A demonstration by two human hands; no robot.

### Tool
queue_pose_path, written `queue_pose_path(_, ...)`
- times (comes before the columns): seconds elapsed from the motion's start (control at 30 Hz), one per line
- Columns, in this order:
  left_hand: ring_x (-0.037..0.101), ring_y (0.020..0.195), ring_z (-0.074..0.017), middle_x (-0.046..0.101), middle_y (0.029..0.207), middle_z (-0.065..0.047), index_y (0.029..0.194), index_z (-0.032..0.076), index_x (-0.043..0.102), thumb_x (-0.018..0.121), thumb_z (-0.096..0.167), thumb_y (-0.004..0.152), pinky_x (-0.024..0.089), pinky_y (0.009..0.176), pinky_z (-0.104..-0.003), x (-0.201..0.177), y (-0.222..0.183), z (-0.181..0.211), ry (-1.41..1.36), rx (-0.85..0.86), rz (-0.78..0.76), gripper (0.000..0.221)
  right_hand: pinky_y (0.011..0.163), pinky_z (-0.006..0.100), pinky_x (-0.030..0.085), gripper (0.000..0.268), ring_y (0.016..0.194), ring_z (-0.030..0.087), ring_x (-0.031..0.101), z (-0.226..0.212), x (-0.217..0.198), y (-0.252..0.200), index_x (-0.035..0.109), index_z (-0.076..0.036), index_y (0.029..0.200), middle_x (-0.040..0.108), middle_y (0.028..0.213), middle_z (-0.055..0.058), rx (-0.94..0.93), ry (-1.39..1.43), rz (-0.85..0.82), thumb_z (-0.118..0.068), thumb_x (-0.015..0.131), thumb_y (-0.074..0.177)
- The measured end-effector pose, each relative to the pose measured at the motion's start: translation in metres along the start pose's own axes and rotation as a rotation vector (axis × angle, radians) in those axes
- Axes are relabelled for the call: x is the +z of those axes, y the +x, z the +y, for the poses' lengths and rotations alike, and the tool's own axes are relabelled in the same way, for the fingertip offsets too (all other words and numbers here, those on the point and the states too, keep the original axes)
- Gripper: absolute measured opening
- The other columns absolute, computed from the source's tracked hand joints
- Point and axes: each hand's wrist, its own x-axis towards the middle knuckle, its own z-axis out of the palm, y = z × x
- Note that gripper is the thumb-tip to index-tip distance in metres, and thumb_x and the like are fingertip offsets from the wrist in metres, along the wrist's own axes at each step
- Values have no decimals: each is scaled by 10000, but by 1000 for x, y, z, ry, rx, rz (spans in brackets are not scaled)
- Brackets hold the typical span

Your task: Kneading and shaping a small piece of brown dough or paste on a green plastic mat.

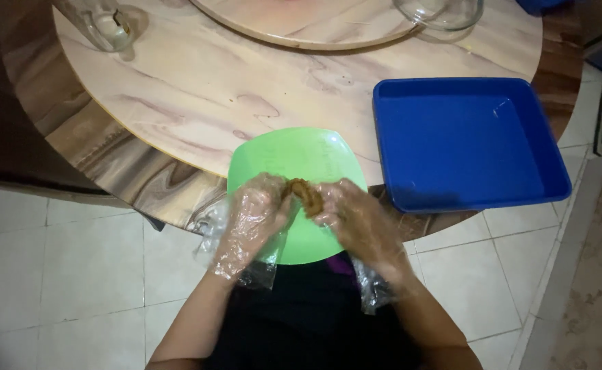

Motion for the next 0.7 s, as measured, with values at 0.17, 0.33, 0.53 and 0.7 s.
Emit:
queue_pose_path(0.17,703,753,-245,691,833,-99,930,127,714,647,311,915,594,618,-341,-42,-1,27,-127,-27,-93,196,839,460,617,649,966,343,714,-53,-48,15,549,-112,1426,669,1092,190,56,-36,-122,-385,747,871)
queue_pose_path(0.33,664,1049,-469,664,1071,-292,1132,-53,631,797,276,792,590,851,-567,-67,3,56,-356,63,-238,501,1104,604,424,721,1248,449,562,-55,-44,33,466,-73,1506,587,1320,265,40,-60,-318,-274,753,876)
queue_pose_path(0.53,699,920,-383,675,948,-213,1040,-22,683,808,184,776,624,755,-475,-26,7,45,-363,-26,-129,357,919,501,561,604,1033,313,678,-23,-8,34,624,-109,1371,707,1061,140,-109,-105,-37,-462,717,889)
queue_pose_path(0.7,726,854,-316,668,913,-175,1080,9,695,780,77,798,624,655,-375,-25,12,29,-303,-43,-141,302,795,473,556,427,911,313,661,-13,1,37,678,-105,1220,649,908,81,-208,-152,51,-47,660,797)
